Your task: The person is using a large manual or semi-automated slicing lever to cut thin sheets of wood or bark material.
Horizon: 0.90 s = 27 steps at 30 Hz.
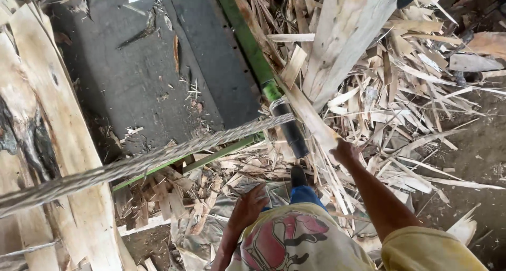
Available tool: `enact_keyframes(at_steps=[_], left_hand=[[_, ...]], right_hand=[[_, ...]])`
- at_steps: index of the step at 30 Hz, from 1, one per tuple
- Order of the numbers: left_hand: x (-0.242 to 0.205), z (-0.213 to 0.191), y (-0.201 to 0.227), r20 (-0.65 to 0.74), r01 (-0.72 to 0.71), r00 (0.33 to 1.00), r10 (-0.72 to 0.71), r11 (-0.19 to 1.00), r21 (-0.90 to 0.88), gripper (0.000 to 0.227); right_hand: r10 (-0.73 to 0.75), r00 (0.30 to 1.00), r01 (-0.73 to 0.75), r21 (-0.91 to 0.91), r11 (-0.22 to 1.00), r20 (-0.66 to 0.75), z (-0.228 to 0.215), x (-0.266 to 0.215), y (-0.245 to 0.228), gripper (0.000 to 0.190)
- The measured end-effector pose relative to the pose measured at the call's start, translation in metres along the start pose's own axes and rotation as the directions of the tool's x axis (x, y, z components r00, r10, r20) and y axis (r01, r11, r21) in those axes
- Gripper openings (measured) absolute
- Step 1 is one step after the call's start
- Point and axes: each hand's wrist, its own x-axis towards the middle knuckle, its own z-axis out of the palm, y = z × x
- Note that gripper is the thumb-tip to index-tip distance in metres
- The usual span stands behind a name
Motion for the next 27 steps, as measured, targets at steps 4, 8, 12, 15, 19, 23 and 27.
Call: enact_keyframes(at_steps=[4, 8, 12, 15, 19, 23, 27], left_hand=[[0.007, 0.011, 0.008, 0.036, 0.104, 0.993, -0.114, 0.971, 0.213, 0.061], [0.026, 0.015, 0.022, 0.101, 0.065, 0.992, -0.075, 0.993, 0.093, 0.056], [0.048, 0.012, 0.036, 0.083, -0.114, 0.986, 0.144, 0.951, -0.289, 0.052], [0.059, -0.003, 0.052, 0.085, 0.132, 0.990, -0.109, 0.929, -0.345, 0.046], [0.063, -0.010, 0.020, -0.179, 0.096, 0.963, -0.202, 0.877, -0.471, 0.038], [0.049, -0.030, 0.016, -0.381, 0.129, 0.858, -0.346, 0.861, -0.492, 0.037], [0.038, -0.047, -0.013, -0.605, 0.089, 0.736, -0.305, 0.929, -0.360, 0.036]], right_hand=[[-0.045, 0.937, -0.029, 0.205, 0.978, 0.348, -0.001, -0.014, -0.026, 0.052], [-0.313, 0.812, -0.369, 0.848, 0.382, 0.494, -0.013, -0.052, -0.065, 0.049], [-0.504, 0.802, -0.413, 0.907, -0.078, 0.322, 0.046, -0.079, -0.084, 0.046], [-0.527, 0.821, 0.206, 0.748, 0.631, 0.218, -0.009, -0.139, -0.158, 0.038], [-0.571, 0.674, -0.465, 0.869, 0.166, 0.469, 0.009, -0.139, -0.197, 0.033], [-0.713, 0.483, -0.381, 0.855, 0.353, 0.509, 0.045, -0.126, -0.194, 0.041], [-0.631, 0.520, -0.219, 0.804, 0.554, 0.576, 0.008, -0.121, -0.184, 0.040]])
